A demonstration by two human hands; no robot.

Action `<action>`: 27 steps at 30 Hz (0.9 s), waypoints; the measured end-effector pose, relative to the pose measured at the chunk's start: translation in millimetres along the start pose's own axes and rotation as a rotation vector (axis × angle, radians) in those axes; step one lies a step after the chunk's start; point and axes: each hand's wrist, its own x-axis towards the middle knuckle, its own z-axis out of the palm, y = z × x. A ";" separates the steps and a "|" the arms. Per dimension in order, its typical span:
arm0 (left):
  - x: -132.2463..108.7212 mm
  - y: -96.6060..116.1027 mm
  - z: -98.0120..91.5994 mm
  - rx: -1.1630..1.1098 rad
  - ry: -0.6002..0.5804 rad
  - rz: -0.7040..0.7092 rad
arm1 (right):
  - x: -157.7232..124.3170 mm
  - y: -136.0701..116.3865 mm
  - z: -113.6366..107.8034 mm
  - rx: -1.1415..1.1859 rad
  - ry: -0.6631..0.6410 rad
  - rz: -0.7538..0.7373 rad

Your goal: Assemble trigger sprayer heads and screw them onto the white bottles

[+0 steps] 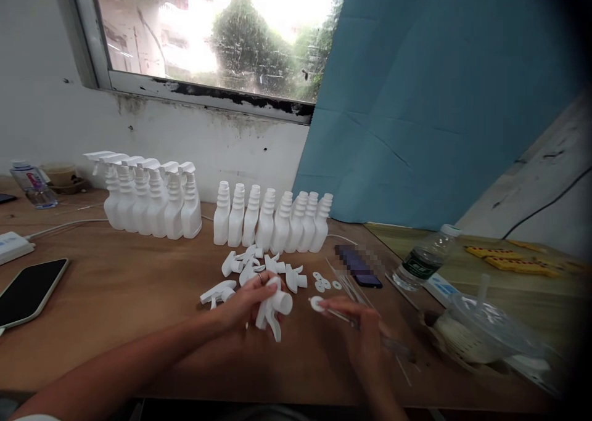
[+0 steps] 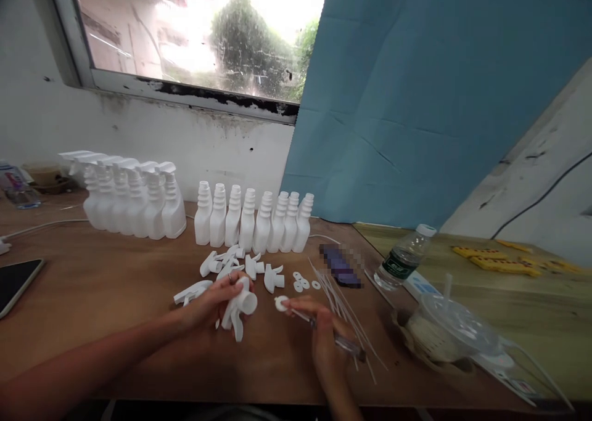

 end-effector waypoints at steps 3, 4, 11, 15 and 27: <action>4.3 28.4 -18.7 0.378 0.135 0.182 | 15.0 15.1 -8.5 -0.185 0.122 0.163; 5.3 35.4 -25.0 0.527 0.181 0.227 | 19.6 19.7 -9.6 -0.205 0.127 0.200; 8.9 41.6 -52.4 1.154 0.356 0.263 | 21.8 39.4 -8.3 -0.184 0.221 0.184; 9.4 34.2 -54.9 1.262 0.307 0.326 | 16.2 36.8 -8.5 -0.203 0.224 0.171; 9.6 69.6 -112.8 1.460 1.021 0.420 | 13.9 33.3 -3.3 -0.191 0.232 0.232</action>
